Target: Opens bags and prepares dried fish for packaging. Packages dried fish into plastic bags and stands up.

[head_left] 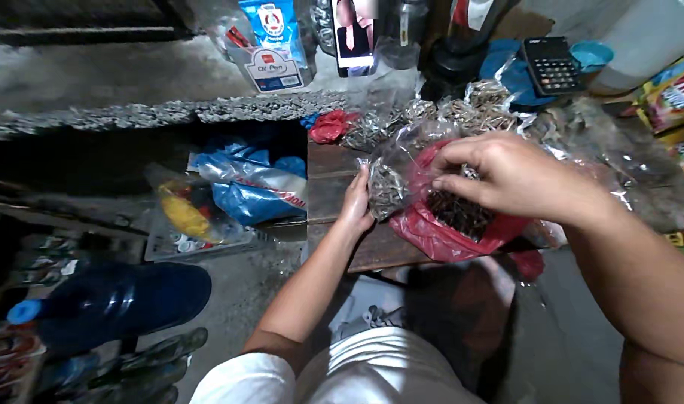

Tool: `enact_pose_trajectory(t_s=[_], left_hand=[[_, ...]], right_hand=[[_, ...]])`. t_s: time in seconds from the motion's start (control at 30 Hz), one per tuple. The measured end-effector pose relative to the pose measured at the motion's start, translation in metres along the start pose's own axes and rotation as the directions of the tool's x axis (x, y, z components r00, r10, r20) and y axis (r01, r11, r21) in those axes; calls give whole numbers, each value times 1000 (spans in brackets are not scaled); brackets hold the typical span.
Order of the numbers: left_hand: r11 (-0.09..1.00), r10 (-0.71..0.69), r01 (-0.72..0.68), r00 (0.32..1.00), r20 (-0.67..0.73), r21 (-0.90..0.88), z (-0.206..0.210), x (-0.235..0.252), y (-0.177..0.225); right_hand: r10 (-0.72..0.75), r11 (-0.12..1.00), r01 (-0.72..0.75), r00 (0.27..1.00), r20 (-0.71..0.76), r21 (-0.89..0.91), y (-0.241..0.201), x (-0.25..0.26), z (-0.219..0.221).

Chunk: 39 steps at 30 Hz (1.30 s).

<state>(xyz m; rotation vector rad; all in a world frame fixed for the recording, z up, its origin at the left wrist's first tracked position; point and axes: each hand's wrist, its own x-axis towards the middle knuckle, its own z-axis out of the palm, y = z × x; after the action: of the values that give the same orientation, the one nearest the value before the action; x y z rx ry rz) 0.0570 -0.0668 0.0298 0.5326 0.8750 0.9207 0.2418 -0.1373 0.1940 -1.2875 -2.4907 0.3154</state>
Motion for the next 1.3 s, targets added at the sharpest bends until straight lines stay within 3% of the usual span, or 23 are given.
enact_pose_trajectory(t_s=[0.13,0.23,0.33,0.4,0.47,0.57,1.1,1.3], left_hand=[[999,-16,14,999,-31,-45,-6,4,-2],[987,-67,58,996,-57,-150,-5,0,4],[978,-73,68,997,-21,-199,-5,-2,5],[980,-67,62,998,-20,-190,-4,-3,5],[984,-56,54,998,-3,-169,-5,-4,4],[980,-48,48,999,5,-195,-5,-5,4],[981,-60,59,998,-1,-185,-6,-1,2],[982,-64,61,998,-12,-181,-4,-3,3]], right_hand=[[30,997,-16,981,-191,73,0,-14,-17],[182,977,-149,956,-229,155,16,-26,-20],[393,918,-394,919,44,45,40,-29,4],[534,845,-520,811,238,-123,48,-24,29],[605,796,-558,737,302,-234,50,-20,50],[614,789,-545,718,328,-284,50,-15,63],[529,838,-482,833,163,-257,49,-25,55],[558,827,-500,789,257,-258,50,-29,55]])
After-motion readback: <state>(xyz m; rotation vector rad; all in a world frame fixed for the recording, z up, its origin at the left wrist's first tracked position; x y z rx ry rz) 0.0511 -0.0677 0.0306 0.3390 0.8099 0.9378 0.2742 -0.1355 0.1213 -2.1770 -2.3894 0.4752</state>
